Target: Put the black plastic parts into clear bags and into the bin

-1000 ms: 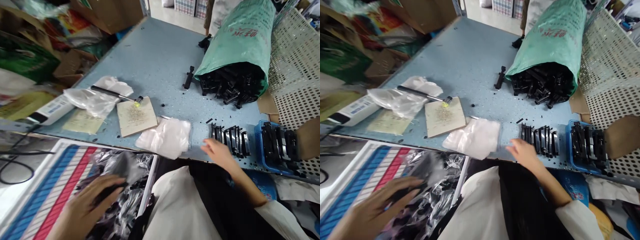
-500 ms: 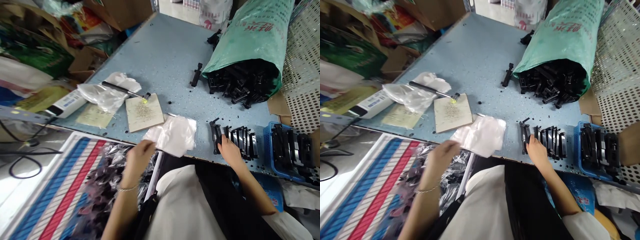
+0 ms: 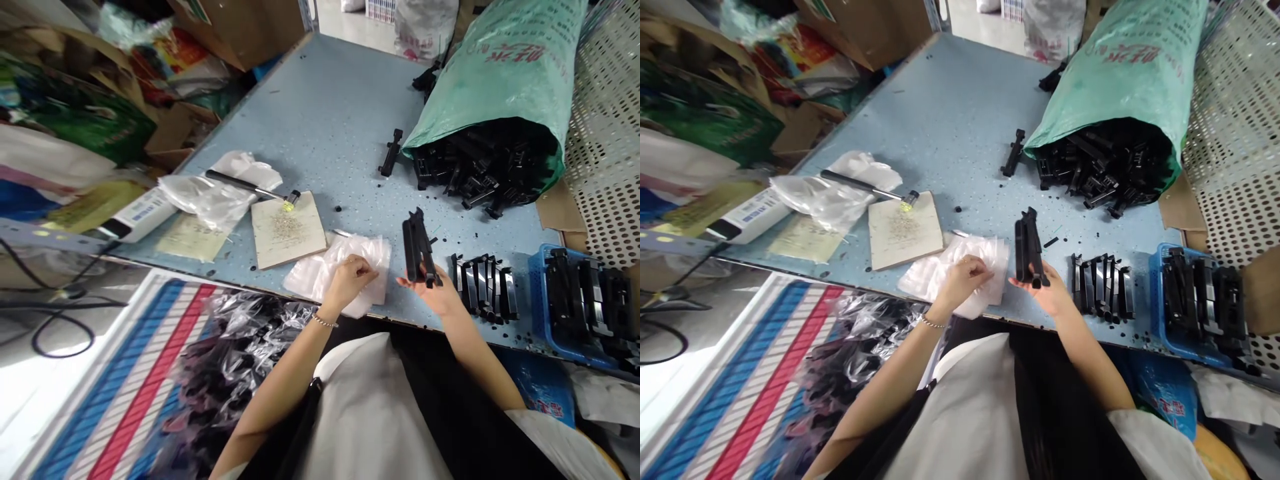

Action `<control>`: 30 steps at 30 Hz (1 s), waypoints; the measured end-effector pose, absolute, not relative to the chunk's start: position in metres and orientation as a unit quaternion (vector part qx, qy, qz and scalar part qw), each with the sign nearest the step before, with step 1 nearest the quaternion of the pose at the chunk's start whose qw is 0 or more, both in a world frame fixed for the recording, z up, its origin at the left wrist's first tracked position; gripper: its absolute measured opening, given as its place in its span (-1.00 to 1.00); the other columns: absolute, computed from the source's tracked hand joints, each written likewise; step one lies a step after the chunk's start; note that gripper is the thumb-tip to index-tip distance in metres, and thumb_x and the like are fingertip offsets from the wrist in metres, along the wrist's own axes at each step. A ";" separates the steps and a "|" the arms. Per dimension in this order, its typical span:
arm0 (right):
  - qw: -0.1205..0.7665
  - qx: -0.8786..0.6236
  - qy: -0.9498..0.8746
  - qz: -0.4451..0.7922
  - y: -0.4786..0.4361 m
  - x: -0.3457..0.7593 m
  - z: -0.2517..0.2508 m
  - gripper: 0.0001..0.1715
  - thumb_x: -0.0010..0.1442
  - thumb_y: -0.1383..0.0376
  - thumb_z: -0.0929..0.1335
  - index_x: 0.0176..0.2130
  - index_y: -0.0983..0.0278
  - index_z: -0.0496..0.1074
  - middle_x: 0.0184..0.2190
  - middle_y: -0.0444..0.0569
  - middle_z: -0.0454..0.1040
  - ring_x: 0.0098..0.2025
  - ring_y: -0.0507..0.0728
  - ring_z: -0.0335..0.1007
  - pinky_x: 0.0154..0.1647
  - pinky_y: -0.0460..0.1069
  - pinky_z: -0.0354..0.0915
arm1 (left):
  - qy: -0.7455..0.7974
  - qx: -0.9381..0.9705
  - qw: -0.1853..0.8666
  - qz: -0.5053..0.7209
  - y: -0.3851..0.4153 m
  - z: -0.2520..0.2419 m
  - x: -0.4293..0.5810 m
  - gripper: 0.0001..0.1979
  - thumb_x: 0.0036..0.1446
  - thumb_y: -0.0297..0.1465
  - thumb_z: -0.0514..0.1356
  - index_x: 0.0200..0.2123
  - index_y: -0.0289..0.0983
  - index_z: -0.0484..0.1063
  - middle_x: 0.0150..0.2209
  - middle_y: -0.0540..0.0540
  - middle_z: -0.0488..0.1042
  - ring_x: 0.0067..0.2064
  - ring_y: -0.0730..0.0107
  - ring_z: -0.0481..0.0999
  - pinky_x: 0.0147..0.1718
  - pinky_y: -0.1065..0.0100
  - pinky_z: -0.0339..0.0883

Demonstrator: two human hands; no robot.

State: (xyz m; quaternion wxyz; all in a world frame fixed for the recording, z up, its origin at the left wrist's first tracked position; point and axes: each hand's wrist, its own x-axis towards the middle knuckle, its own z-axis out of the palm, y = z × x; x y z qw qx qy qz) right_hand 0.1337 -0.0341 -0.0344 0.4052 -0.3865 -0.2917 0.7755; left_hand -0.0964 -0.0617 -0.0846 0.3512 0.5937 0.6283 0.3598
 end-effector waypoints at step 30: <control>0.363 -0.356 -0.175 0.843 -0.052 0.106 -0.051 -0.87 0.12 0.18 0.42 -0.41 0.18 0.45 -0.38 -0.14 0.57 -0.35 0.09 0.48 0.08 0.24 0.46 | 0.632 0.713 0.172 0.252 -0.081 -0.070 -0.110 -0.60 0.11 -0.66 0.01 -0.16 -0.31 0.60 -0.03 -0.27 0.54 0.04 0.11 0.55 0.10 0.06 0.47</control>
